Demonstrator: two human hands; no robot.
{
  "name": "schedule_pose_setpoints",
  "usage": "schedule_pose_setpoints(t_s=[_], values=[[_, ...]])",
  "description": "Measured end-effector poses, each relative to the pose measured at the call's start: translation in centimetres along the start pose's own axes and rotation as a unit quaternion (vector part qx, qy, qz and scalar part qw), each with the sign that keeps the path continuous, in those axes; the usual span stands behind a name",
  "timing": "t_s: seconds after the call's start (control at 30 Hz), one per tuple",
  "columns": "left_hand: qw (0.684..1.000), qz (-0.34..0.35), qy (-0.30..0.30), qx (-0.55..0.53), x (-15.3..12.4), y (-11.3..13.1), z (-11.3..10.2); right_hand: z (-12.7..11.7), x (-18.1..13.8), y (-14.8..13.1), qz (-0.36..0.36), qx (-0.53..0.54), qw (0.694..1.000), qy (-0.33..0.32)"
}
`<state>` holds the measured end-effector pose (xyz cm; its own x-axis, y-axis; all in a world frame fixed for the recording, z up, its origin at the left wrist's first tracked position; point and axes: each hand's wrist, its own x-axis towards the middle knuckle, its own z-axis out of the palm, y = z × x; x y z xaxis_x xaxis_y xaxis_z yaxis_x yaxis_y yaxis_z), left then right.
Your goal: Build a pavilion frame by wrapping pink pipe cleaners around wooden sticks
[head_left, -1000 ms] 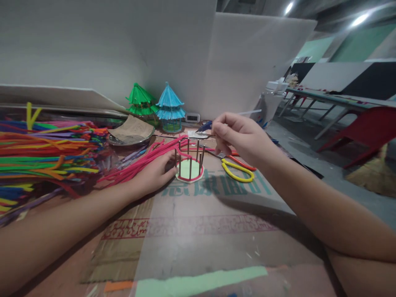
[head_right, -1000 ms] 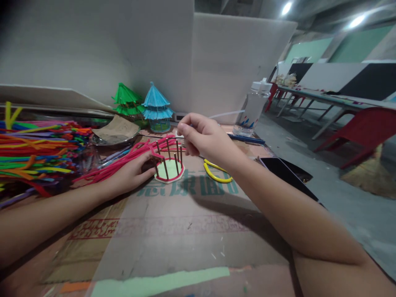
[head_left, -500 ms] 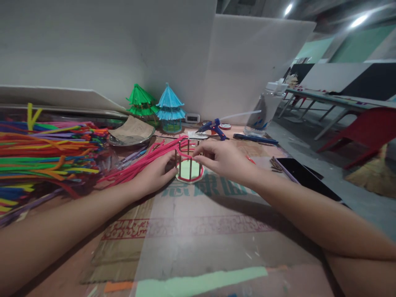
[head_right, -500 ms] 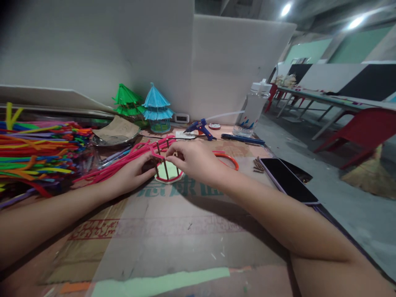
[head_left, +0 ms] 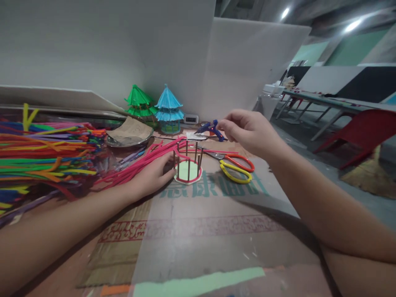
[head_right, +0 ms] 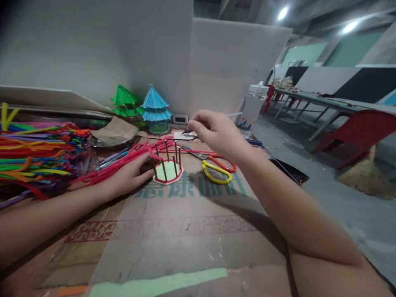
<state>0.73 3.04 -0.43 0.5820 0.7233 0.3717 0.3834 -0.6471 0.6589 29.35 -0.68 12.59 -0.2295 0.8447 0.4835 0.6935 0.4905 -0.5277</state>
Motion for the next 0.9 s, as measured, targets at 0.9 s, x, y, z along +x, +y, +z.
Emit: schedule_pose_setpoints(t_s=[0.9], values=[[1.0,-0.015,0.01,-0.001,-0.1,-1.0,0.4,-0.9,-0.3,6.5,0.109,-0.298,0.907,-0.277]])
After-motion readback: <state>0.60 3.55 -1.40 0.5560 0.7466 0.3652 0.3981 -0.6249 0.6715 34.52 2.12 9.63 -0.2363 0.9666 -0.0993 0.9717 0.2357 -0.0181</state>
